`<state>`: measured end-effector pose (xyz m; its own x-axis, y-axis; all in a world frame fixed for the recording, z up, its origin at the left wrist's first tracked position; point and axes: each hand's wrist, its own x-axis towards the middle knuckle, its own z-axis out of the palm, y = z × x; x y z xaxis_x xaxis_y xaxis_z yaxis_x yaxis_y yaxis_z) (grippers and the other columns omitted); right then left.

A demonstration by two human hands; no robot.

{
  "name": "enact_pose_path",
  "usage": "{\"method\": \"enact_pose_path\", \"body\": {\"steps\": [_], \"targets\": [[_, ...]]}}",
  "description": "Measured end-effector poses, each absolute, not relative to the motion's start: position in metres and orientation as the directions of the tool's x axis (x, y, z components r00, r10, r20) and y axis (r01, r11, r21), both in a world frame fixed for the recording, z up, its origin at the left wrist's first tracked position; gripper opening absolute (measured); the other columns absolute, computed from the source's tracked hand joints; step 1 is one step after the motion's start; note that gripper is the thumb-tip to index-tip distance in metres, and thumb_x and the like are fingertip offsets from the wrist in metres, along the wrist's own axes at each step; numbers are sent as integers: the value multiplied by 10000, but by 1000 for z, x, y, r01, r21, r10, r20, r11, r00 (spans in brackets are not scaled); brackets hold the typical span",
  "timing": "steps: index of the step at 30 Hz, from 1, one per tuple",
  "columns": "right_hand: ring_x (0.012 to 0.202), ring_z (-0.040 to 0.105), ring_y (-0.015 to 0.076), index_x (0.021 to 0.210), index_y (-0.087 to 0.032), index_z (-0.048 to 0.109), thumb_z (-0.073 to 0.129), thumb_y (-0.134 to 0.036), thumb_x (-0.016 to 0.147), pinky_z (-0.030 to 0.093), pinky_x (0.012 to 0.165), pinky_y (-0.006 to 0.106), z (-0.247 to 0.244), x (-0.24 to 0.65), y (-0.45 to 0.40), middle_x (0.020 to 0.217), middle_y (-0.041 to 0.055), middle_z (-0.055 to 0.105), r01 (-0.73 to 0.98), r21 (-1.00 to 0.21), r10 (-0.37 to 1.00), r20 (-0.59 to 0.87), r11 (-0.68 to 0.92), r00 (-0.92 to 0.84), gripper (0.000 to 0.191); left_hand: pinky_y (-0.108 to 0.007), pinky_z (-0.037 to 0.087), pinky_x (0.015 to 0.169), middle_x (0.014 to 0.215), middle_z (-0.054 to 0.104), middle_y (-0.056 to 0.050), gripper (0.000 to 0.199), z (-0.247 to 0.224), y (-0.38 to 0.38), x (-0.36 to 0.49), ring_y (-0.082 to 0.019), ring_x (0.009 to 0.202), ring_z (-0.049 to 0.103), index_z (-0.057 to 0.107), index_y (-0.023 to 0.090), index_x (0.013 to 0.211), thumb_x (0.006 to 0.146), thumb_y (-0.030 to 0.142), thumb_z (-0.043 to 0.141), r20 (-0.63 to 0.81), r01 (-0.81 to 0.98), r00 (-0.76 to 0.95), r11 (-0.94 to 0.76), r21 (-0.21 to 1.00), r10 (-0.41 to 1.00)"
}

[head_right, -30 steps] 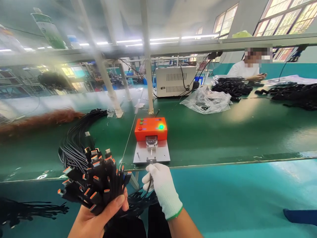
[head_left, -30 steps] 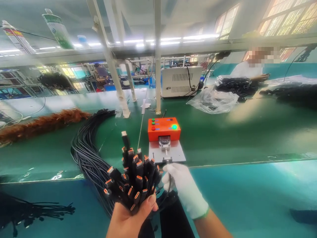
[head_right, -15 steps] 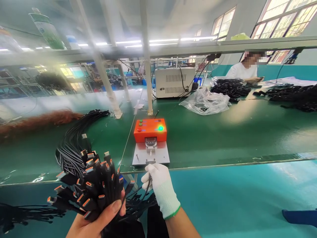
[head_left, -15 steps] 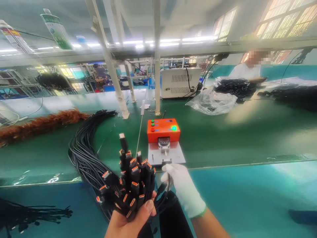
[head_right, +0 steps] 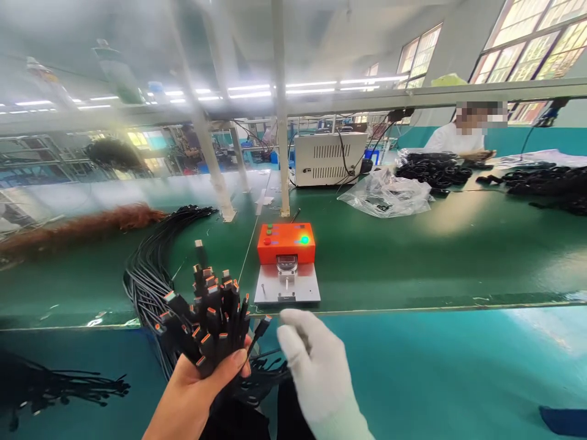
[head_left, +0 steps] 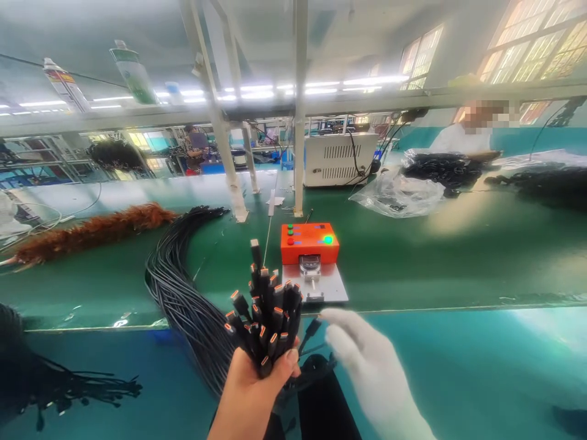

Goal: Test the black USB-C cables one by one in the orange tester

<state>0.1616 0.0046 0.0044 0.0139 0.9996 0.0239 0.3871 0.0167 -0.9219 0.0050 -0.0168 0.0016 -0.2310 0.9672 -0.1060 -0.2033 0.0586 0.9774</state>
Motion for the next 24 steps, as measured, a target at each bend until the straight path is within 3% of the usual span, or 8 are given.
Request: {"method": "enact_pose_path", "body": {"steps": [3,5,7,10,12,16,20,24], "targets": [[945,615,239,961,-195,680,550,-405,808,467,826,306,8,136,-2,1001,79,682,-34,-996,992,83,80,-91,291,-298,510,677,735,741,-35,258,2,-15,9,-204,687,647,745,163,794,594,316,804,-111,-197,-235,65,978,966],[872,631,221,859,-172,677,538,-361,817,471,809,304,0,124,1,910,75,698,-225,-974,1000,5,-1,-26,239,-300,501,773,797,755,-34,269,5,-15,11,-234,824,659,758,177,815,587,312,808,-122,-219,-281,60,974,952],[699,634,188,748,-170,633,520,-344,821,486,703,291,-13,121,8,721,44,690,-362,-927,992,-121,-99,39,219,-292,501,786,760,751,-25,250,7,-16,13,-224,809,662,756,181,807,600,313,801,-128,-234,-330,50,971,935],[483,560,138,649,-172,566,530,-326,800,449,539,249,-30,128,24,496,-6,608,-334,-929,977,-199,-162,80,219,-266,509,689,606,697,-12,218,9,-16,13,-181,652,635,734,166,770,632,327,782,-103,-221,-318,32,975,942],[414,525,122,623,-165,559,541,-308,766,427,481,236,-37,134,35,437,-13,584,-244,-953,976,-204,-182,71,203,-253,505,638,616,686,-11,201,8,-16,14,-162,607,613,723,167,756,635,317,779,-78,-214,-291,14,977,953],[308,491,116,583,-165,547,520,-277,691,405,385,234,-46,140,52,398,-6,590,-139,-944,954,-299,-300,-22,157,-251,503,573,667,674,-8,183,5,-13,18,-148,569,589,731,177,791,641,275,766,-11,-219,-272,-51,974,962],[297,508,107,609,-154,576,497,-261,691,399,365,214,-51,143,61,421,-4,618,-119,-942,948,-305,-314,-89,156,-252,511,559,666,667,3,307,5,-12,21,-145,555,586,718,193,943,643,242,759,-7,-245,-285,-66,967,958],[286,514,113,615,-147,588,526,-261,692,401,354,216,-51,144,65,416,0,620,-108,-928,933,-349,-358,-89,151,-272,516,558,653,675,-7,214,10,-11,22,-159,547,595,724,187,820,626,267,769,7,-189,-281,-62,980,960]]}}
